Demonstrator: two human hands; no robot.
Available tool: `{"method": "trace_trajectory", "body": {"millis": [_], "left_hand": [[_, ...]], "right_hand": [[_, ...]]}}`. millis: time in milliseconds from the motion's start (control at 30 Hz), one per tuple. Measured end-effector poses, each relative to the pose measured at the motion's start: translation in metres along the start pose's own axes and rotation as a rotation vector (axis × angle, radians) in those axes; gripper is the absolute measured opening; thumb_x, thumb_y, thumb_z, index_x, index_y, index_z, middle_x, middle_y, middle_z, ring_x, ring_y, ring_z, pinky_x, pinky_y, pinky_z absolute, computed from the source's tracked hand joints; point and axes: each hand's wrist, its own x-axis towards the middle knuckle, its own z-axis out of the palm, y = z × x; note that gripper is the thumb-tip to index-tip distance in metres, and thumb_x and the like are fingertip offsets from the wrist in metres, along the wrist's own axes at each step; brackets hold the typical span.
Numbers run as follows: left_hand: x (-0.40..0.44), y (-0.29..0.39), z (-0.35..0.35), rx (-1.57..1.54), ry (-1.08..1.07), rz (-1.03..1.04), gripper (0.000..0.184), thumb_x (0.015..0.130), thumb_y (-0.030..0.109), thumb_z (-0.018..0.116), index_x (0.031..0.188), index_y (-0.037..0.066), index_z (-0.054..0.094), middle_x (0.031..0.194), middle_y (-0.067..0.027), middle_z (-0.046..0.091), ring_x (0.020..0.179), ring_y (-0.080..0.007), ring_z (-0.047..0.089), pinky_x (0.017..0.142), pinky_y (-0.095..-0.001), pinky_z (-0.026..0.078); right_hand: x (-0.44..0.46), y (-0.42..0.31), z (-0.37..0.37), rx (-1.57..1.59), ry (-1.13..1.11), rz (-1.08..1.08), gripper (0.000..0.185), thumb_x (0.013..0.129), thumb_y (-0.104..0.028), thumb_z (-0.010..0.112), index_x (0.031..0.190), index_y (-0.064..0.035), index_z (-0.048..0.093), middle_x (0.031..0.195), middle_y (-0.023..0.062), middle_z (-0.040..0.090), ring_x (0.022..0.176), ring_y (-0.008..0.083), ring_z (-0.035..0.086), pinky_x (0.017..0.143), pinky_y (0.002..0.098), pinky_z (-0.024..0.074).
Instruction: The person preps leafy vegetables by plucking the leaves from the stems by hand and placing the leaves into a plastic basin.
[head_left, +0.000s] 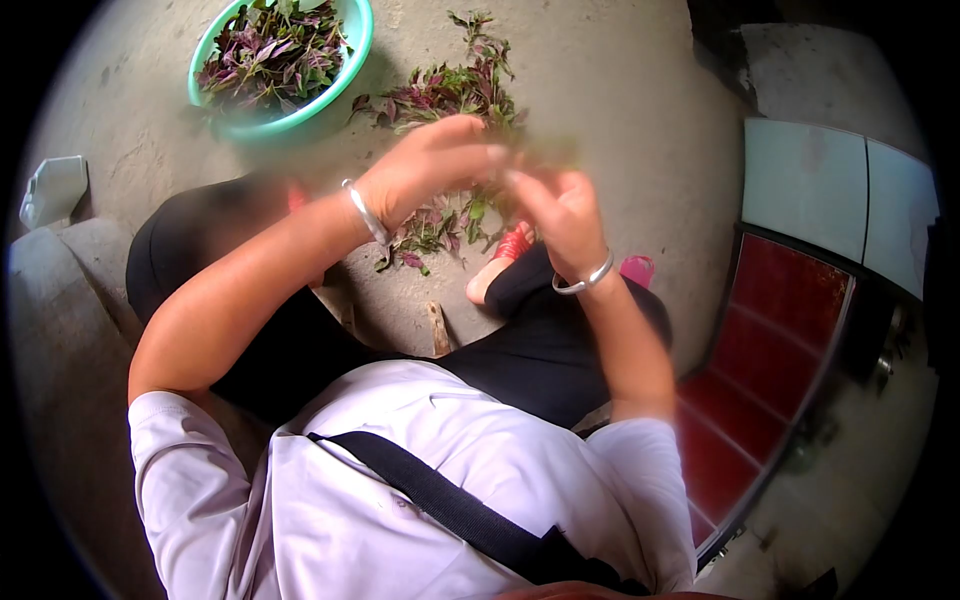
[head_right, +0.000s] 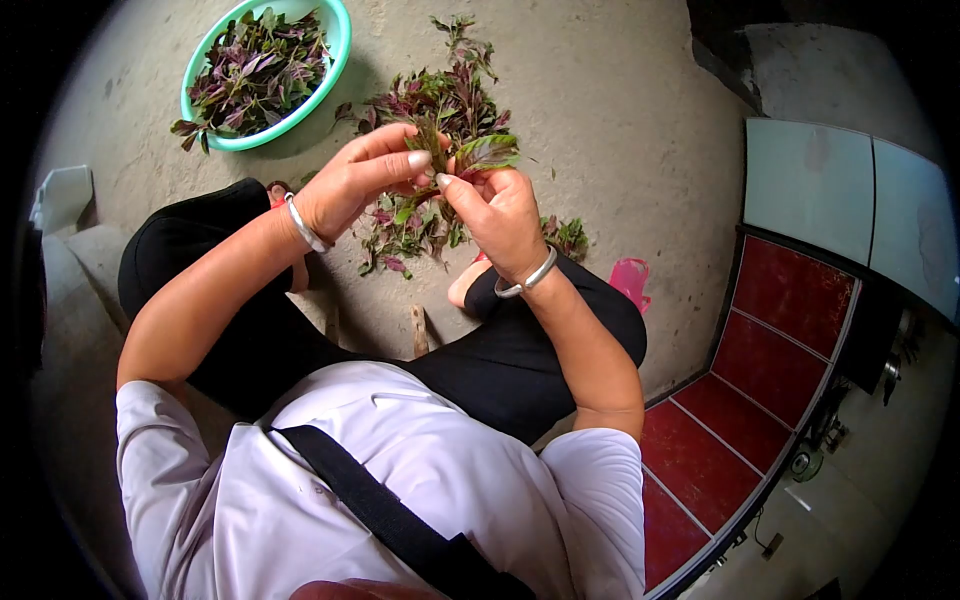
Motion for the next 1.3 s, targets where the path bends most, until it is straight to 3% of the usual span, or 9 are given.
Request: {"method": "trace_trajectory", "body": {"millis": [233,867,933,1000,1167,1300], "left_hand": [[0.008,-0.005,-0.011,-0.104,0.221,-0.022,0.011,0.082,0.013,0.06,0.091,0.006,0.059,0.073,0.0042,0.056,0.065,-0.0046,0.05,0.064,-0.0183,0.042],[0.011,-0.012,-0.018,-0.19,0.225,-0.076,0.01,0.085,0.011,0.055,0.092,0.005,0.057,0.077,0.0014,0.057,0.063,-0.0047,0.05,0.062,-0.0172,0.043],[0.01,-0.007,-0.015,-0.18,0.251,-0.066,0.01,0.085,0.011,0.055,0.093,0.005,0.057,0.078,0.0014,0.057,0.062,-0.0048,0.05,0.061,-0.0172,0.042],[0.01,-0.007,-0.015,-0.087,0.262,-0.04,0.012,0.085,0.011,0.053,0.096,0.005,0.056,0.079,0.0006,0.059,0.064,-0.005,0.052,0.06,-0.0167,0.041],[0.009,-0.014,-0.021,0.151,0.293,-0.057,0.012,0.086,0.008,0.05,0.096,0.004,0.055,0.078,-0.0021,0.062,0.072,-0.0061,0.057,0.058,-0.0191,0.042],[0.006,-0.026,-0.028,0.727,0.185,-0.057,0.011,0.086,0.005,0.049,0.091,0.001,0.057,0.076,-0.0037,0.063,0.071,-0.0085,0.059,0.059,-0.0222,0.044]], "right_hand": [[0.001,0.001,0.001,0.031,0.034,0.04,0.015,0.081,-0.01,0.057,0.092,0.0001,0.057,0.074,-0.0014,0.057,0.061,0.0028,0.047,0.053,0.0175,0.0378],[0.004,-0.001,-0.002,0.116,0.085,0.164,0.017,0.081,-0.016,0.058,0.091,-0.002,0.057,0.072,0.0015,0.059,0.056,0.0039,0.047,0.051,0.0172,0.0366],[0.006,0.002,-0.007,-0.031,0.029,0.03,0.017,0.082,-0.016,0.058,0.091,-0.0014,0.057,0.072,0.0013,0.059,0.056,0.0039,0.046,0.051,0.0173,0.0364],[0.007,-0.006,-0.011,-0.076,0.015,0.089,0.018,0.082,-0.014,0.058,0.092,0.0007,0.057,0.075,0.0011,0.059,0.06,0.0042,0.048,0.054,0.0182,0.0387],[0.022,0.017,-0.041,-0.328,0.081,0.005,0.02,0.082,-0.013,0.059,0.091,0.0042,0.059,0.079,0.001,0.058,0.07,0.0035,0.05,0.061,0.0185,0.0419],[0.04,0.079,-0.112,-0.939,0.3,0.03,0.023,0.078,-0.021,0.058,0.089,-0.0001,0.061,0.079,0.0116,0.063,0.072,0.0226,0.059,0.065,0.0323,0.0462]]}}
